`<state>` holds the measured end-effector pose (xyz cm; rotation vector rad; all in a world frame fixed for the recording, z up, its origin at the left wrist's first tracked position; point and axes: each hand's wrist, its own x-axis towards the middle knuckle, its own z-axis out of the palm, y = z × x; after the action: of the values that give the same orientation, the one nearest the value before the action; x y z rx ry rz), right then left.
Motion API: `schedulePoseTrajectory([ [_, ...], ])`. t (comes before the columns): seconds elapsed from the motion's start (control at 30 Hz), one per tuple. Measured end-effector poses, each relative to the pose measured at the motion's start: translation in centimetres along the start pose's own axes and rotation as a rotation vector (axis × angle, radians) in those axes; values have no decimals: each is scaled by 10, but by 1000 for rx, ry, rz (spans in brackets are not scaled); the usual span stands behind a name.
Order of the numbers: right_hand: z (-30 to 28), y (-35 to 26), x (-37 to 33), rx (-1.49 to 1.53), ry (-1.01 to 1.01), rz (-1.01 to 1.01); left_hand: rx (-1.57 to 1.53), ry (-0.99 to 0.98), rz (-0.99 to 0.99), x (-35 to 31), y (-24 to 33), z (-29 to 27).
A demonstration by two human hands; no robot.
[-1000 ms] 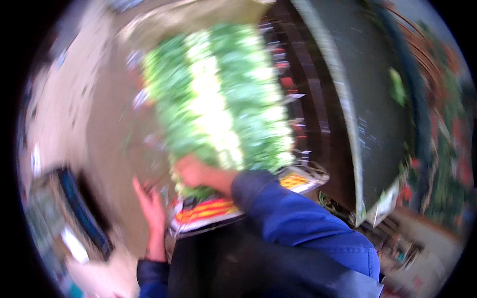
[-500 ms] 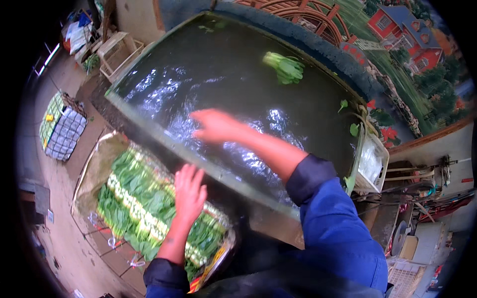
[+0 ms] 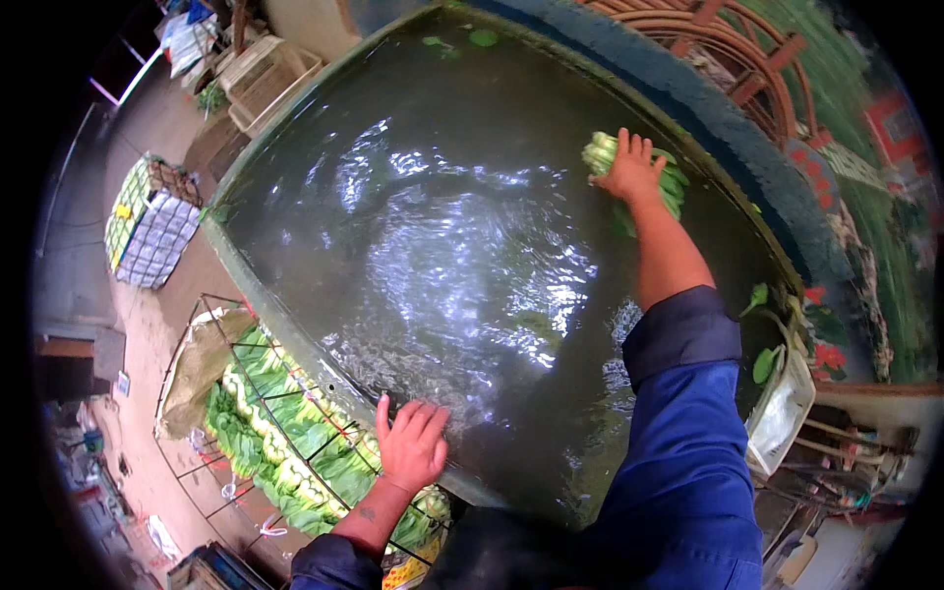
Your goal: The person washes leafy green vegetables by hand in a large water-filled tub. They repeatedly submerge and agitate the vegetables, then transfer them into white plastic crates. The person also moves and stacks crates within the workspace.
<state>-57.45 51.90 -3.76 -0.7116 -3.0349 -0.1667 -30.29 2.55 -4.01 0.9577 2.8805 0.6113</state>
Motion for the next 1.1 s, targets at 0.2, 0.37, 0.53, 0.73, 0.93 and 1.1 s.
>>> schedulePoseTrajectory([
  [0.2, 56, 15, 40, -133, -133, -124, 11, -45, 3, 8, 0, -4],
  [0.37, 99, 14, 17, 60, 0, -557, -7, 3, -20, 6, 0, 0],
  [0.53, 63, -23, -66, -126, -88, -732, -35, 44, -22, 9, 2, -3],
  [0.73, 57, -56, -107, -196, -535, -694, -35, 57, -21, 3, 1, -5],
  [0.93, 26, -66, -181, -19, -363, -1034, -45, 115, -48, -7, -5, 4],
  [1.1, 5, -73, -211, -129, -401, -1055, -58, 146, -25, -6, -3, 8],
])
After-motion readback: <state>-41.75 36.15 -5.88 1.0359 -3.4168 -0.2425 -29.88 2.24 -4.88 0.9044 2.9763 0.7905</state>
